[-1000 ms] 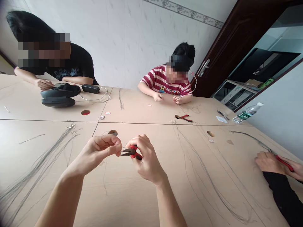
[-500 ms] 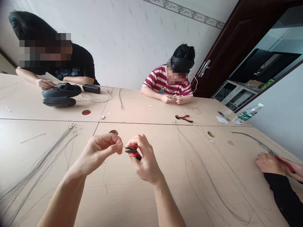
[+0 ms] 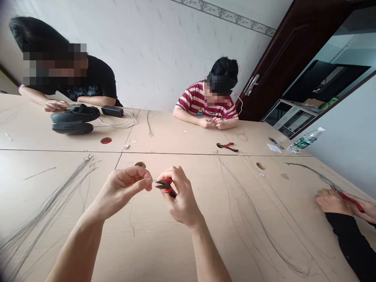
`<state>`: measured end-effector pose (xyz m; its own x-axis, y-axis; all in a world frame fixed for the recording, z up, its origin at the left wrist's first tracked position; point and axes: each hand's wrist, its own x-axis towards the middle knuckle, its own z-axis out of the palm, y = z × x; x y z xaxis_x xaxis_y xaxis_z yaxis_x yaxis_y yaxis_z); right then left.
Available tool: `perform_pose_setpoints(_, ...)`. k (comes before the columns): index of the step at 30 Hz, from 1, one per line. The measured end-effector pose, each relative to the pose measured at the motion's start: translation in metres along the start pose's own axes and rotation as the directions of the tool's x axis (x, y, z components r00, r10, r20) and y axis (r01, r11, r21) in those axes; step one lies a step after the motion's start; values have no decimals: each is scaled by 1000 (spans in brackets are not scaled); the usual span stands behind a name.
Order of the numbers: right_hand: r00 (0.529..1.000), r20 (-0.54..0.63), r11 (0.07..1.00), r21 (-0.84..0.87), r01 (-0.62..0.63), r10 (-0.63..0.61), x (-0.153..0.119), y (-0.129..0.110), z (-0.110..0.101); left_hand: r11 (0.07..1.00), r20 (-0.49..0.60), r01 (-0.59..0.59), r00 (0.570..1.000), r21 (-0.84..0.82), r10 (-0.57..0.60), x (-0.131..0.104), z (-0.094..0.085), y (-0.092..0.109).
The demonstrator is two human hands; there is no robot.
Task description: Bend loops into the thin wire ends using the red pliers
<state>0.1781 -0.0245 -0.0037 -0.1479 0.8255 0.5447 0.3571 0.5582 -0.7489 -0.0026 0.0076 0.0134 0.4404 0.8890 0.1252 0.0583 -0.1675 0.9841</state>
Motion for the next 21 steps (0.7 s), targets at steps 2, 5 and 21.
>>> perform_pose_setpoints(2, 1000, -3, 1000, 4, -2, 2, 0, 0, 1, 1000, 11, -2, 1000, 13, 2, 0, 0, 0)
perform_pose_setpoints(5, 1000, -6, 1000, 7, -8, 8, 0, 1, 1, 995, 32, -97, 995, 25, 97, 0, 2, 2)
perform_pose_setpoints(21, 998, -5, 997, 47, -55, 55, 0, -2, -2, 907, -56, -260, 954, 333, 294, -1, 5, -3)
